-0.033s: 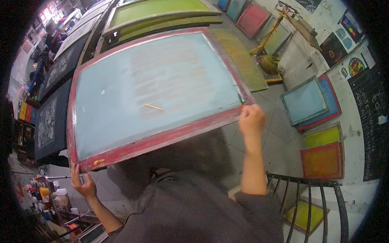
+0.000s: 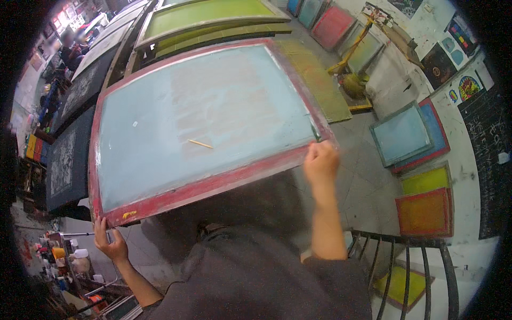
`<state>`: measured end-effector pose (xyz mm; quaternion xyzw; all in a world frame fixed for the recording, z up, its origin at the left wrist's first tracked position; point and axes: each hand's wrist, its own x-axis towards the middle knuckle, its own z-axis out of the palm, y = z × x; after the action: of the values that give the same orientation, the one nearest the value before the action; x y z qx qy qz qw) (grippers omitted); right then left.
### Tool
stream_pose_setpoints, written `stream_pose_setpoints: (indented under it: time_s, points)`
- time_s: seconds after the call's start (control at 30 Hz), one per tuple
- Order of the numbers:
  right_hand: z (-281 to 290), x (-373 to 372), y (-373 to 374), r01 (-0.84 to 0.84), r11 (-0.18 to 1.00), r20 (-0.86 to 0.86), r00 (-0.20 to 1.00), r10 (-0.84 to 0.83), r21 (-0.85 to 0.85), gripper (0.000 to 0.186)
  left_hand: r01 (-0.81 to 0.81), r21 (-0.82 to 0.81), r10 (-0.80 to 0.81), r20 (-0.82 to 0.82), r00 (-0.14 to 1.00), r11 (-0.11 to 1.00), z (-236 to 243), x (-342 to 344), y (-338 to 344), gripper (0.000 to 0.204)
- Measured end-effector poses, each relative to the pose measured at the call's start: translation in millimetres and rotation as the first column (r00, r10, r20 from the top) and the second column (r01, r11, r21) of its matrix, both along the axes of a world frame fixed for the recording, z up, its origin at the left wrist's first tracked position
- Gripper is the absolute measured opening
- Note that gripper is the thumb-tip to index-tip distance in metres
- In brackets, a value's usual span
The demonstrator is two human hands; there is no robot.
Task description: The person removes masking tape from the edges of a screen printing frame, cleans the frame with a cloth, and uses a small stick to scrape or mark the screen surface. The person handles the frame, tape, cloth, and stick throughout the process.
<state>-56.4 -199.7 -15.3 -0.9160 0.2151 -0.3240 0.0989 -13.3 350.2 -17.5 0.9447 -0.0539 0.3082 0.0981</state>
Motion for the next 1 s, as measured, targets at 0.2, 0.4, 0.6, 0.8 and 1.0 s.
stream_pose_setpoints:
  time_s: [0.2, 0.4, 0.6, 0.8, 1.0]
  points:
    - [16, 14, 122, -0.457, 0.881, 0.032, 0.889, 0.457, 0.122, 0.013, -0.010, 0.071, 0.013, -0.048, 0.999, 0.997, 3, -5, -57, 0.044]
    - [17, 23, 106, -0.552, 0.824, 0.076, 0.834, 0.547, 0.128, 0.004, 0.086, 0.079, -0.082, -0.049, 0.995, 0.993, 5, -3, -91, 0.044]
    - [6, 10, -9, -0.088, 0.986, 0.086, 0.993, 0.077, 0.139, 0.010, 0.108, 0.043, -0.106, -0.045, 0.993, 0.993, 8, -6, -93, 0.044]
    - [-2, 6, -28, 0.026, 0.993, 0.076, 0.996, -0.036, 0.118, 0.007, 0.128, -0.006, -0.128, -0.048, 0.991, 0.992, 13, -4, -96, 0.042]
    - [-2, 8, -28, -0.016, 0.980, 0.102, 0.995, -0.005, 0.199, 0.007, 0.141, -0.047, -0.142, -0.030, 0.989, 0.989, 17, -4, -86, 0.033]
